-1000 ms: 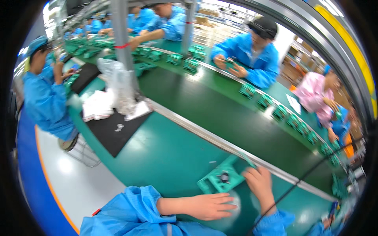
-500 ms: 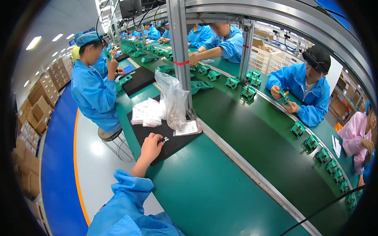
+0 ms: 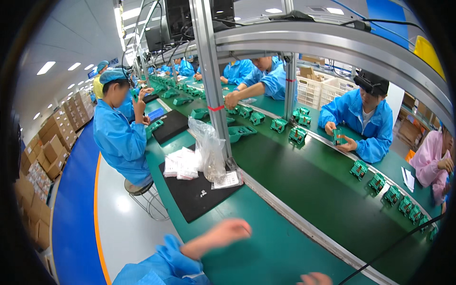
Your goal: The person assembles internal components into a green electronic housing by hand on a factory production line.
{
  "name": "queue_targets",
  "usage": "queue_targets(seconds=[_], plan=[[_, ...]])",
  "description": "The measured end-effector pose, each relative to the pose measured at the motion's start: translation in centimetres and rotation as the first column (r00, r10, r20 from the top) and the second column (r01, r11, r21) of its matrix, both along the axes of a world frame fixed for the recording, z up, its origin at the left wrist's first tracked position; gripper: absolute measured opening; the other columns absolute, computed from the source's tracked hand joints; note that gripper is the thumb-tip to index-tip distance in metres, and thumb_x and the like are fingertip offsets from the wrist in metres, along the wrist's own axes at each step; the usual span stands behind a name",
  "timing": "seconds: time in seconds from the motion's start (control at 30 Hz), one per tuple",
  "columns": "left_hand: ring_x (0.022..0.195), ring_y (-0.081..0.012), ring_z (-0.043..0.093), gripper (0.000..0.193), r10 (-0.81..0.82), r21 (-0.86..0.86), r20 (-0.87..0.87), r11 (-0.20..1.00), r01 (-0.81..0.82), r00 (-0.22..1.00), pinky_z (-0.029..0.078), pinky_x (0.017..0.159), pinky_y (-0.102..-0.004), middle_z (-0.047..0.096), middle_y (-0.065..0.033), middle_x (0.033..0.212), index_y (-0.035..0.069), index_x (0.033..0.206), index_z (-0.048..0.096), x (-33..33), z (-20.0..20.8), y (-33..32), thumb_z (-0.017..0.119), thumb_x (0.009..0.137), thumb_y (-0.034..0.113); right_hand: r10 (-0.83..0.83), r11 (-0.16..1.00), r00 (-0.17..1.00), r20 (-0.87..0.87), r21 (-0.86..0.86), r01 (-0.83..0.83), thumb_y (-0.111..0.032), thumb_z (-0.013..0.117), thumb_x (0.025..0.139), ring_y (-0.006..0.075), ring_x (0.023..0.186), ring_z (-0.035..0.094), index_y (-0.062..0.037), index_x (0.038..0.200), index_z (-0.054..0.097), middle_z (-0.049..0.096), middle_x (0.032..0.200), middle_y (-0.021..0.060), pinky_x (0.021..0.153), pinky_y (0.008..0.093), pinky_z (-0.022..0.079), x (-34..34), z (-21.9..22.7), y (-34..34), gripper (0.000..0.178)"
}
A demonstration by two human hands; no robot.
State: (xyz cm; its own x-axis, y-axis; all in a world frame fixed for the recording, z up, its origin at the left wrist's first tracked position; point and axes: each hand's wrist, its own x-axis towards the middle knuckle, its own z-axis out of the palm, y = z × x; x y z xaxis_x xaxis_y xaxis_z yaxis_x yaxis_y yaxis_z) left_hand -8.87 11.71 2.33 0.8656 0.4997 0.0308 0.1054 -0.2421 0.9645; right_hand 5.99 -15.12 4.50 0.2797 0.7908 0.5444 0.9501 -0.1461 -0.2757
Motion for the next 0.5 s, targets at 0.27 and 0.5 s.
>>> queue_targets(seconds=[0.27, 0.5], plan=[[0.055, -0.0091, 0.046, 0.005, -0.246, -0.383, 0.294, 0.855, 0.349, 0.924, 0.036, 0.050, -0.0218, 0.054, -0.0009, 0.065, 0.006, 0.074, 0.056, 7.3, -1.8, -9.6, 0.056, 0.074, 0.011, 0.218, 0.927, 0.966, -0.141, 0.338, -0.160, 0.004, 0.061, 0.065, 0.0272, 0.074, 0.053, -0.0056, 0.078, 0.051, 0.053, 0.084, 0.0126, 0.064, 0.0323, 0.044, -0.1, -3.6, 4.0, 0.019], [0.052, -0.0064, 0.043, 0.008, -0.312, -0.527, 0.174, 0.772, 0.356, 0.934, 0.034, 0.047, -0.0196, 0.050, 0.0008, 0.059, 0.003, 0.071, 0.057, 7.5, -4.4, -9.7, 0.055, 0.074, 0.010, 0.248, 0.933, 0.921, -0.299, 0.331, -0.143, 0.008, 0.060, 0.064, 0.0261, 0.068, 0.053, -0.0035, 0.074, 0.053, 0.053, 0.075, 0.0126, 0.061, 0.0306, 0.044, -0.4, -3.8, 3.7, 0.017]])
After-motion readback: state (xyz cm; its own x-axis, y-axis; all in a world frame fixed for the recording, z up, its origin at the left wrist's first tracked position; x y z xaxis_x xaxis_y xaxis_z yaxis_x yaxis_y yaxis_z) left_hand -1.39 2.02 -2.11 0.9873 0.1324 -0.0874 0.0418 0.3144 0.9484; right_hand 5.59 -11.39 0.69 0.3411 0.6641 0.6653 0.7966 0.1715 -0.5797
